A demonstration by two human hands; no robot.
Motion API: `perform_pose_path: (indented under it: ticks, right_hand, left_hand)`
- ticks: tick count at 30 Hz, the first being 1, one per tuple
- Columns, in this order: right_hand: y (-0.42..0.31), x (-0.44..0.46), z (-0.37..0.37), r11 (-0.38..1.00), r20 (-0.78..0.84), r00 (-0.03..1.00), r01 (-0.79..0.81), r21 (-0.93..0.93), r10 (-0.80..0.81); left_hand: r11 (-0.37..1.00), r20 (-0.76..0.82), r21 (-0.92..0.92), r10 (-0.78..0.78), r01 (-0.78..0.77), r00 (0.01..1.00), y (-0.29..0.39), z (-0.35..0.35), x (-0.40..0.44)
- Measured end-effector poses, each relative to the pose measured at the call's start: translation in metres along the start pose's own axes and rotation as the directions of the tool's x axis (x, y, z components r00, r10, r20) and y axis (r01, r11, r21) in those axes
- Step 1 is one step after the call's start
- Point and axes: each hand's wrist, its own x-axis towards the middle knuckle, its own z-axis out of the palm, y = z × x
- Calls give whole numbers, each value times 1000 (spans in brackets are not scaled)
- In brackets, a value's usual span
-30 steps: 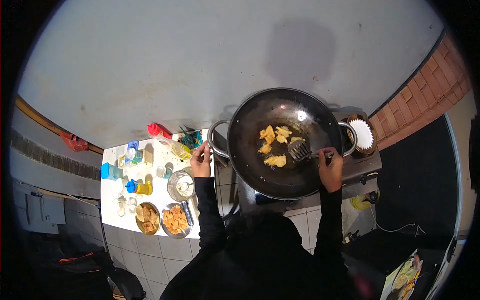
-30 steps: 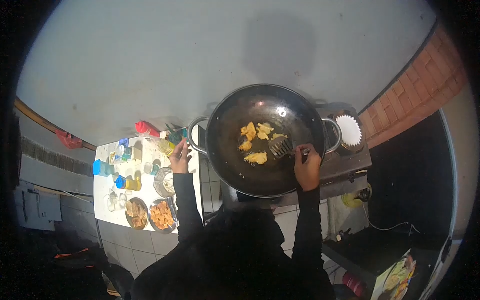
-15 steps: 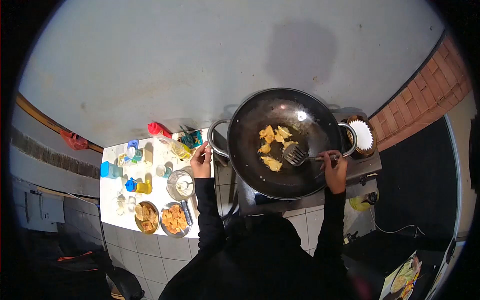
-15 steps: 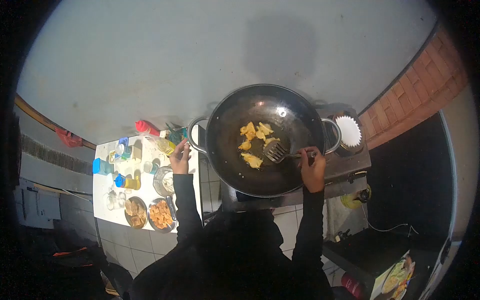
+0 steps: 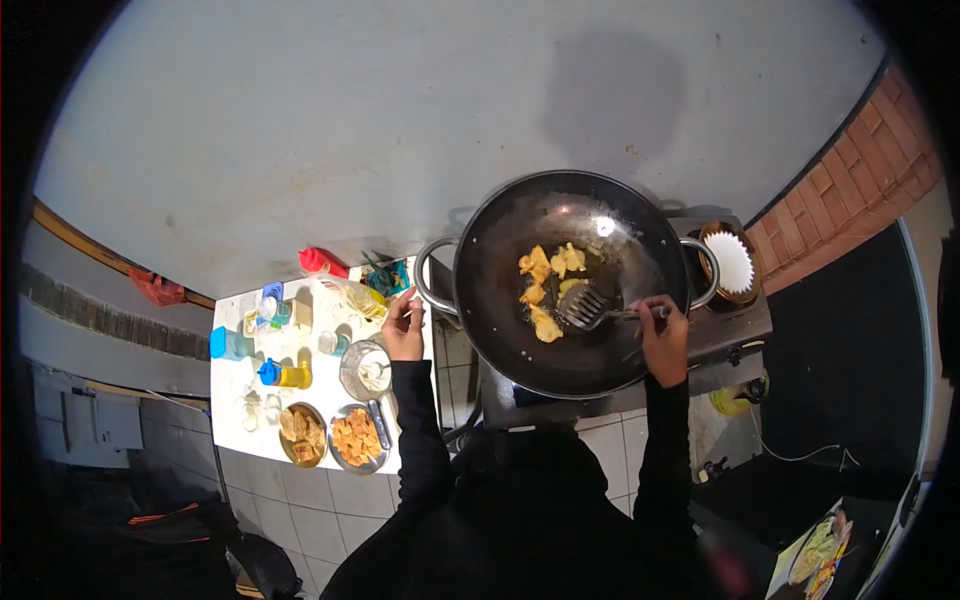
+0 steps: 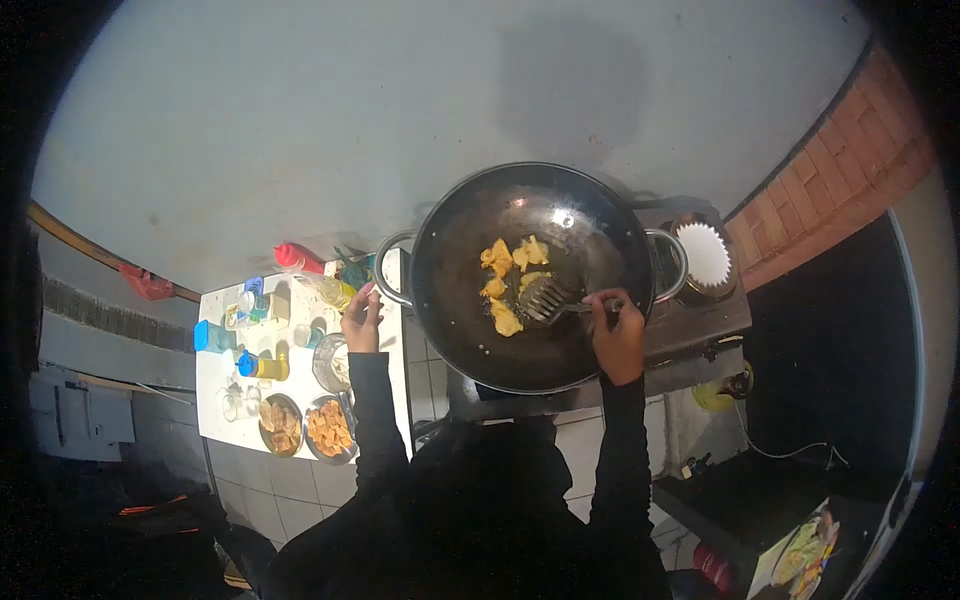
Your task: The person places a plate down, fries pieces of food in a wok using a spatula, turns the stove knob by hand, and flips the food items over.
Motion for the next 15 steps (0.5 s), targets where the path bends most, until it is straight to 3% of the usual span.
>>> perform_pose_path:
  ticks: [4, 8, 11, 12, 15]
  right_hand:
    - [-7, 1, -18, 999, 80, 996, -46, -17, 47]
    - [6, 12, -24, 999, -22, 999, 36, -39, -37]
    - [10, 16, -17, 996, 114, 993, -30, 81, 21]
    - [15, 17, -17, 997, 139, 989, 42, 68, -51]
    - [14, 26, -37, 995, 221, 972, 64, 76, -79]
  left_hand:
    - [998, -22, 12, 59, -58, 998, 3, 4, 4]
    - [973, -53, 172, 165, -154, 985, 0, 5, 16]
    - [926, -72, 305, 255, -222, 964, 11, 8, 18]
    - [908, -69, 347, 275, -235, 959, 16, 8, 18]
    - [889, -96, 405, 273, -213, 957, 21, 8, 17]
